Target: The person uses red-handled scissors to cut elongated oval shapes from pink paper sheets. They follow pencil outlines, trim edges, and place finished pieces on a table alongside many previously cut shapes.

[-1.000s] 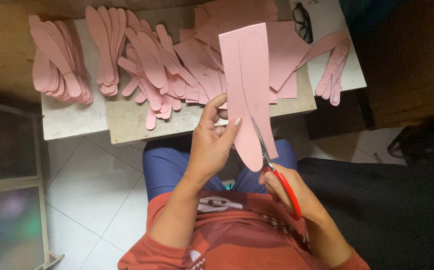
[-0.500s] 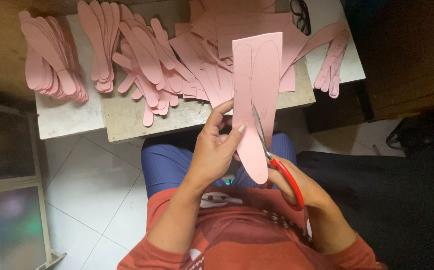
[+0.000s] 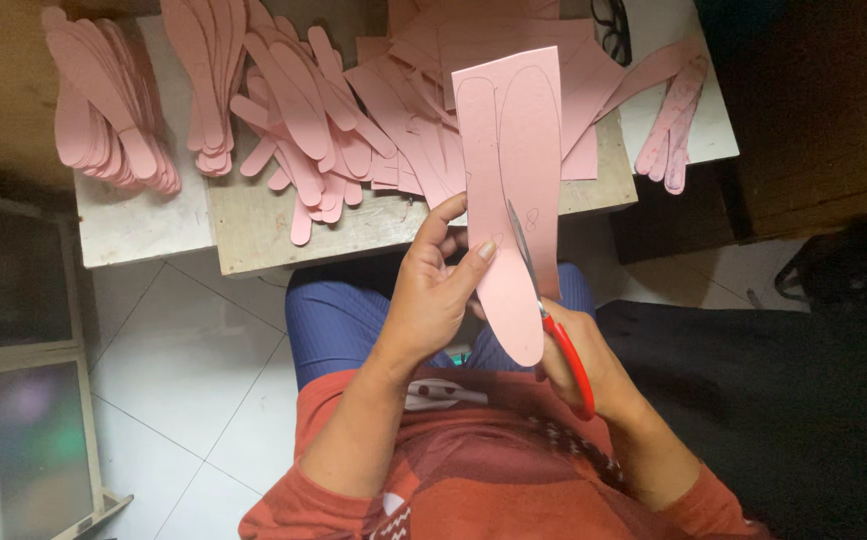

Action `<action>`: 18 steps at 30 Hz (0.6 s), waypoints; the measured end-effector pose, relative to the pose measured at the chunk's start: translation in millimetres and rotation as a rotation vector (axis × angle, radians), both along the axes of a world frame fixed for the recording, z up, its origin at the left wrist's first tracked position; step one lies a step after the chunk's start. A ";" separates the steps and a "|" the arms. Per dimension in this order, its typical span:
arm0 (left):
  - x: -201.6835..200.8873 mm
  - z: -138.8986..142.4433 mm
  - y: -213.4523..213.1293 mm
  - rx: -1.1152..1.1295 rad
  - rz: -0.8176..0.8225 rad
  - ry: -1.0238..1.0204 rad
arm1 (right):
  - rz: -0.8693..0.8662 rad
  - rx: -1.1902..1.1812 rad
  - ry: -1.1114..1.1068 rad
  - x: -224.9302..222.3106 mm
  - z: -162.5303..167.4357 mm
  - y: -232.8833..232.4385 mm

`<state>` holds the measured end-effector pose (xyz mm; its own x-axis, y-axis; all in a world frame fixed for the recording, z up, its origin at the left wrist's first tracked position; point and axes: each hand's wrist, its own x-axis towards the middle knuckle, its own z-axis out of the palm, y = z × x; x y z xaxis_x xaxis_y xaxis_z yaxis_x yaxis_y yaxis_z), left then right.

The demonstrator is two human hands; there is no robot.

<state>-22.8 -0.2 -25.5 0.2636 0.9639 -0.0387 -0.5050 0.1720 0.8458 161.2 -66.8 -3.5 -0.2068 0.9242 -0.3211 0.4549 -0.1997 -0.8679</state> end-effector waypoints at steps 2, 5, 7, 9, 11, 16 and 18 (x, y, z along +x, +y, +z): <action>-0.4 -2.2 0.8 -0.030 -0.004 0.000 | 0.018 0.128 -0.001 -0.6 -3.4 -0.2; -2.0 -5.2 3.9 -0.069 -0.015 0.020 | 0.089 0.402 0.023 0.3 -8.8 -0.2; -2.3 -6.2 8.5 -0.028 0.011 0.036 | 0.045 0.325 -0.031 0.0 -13.6 0.7; -2.0 -5.6 15.9 0.080 0.076 0.050 | 0.052 0.326 -0.063 1.8 -16.4 1.1; -3.6 -3.1 19.8 0.113 0.171 0.075 | 0.023 0.198 -0.080 3.3 -16.5 -0.6; -4.3 9.0 19.8 0.086 0.178 0.156 | -0.011 -0.093 -0.046 3.8 -9.8 4.9; -2.7 13.0 11.2 0.055 0.112 0.203 | 0.067 0.053 0.126 2.5 -7.1 11.3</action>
<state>-25.5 11.0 -12.5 0.1468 0.9888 -0.0262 -0.3371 0.0750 0.9385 163.8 -55.6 -10.6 -0.3045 0.9217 -0.2402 0.3523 -0.1253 -0.9275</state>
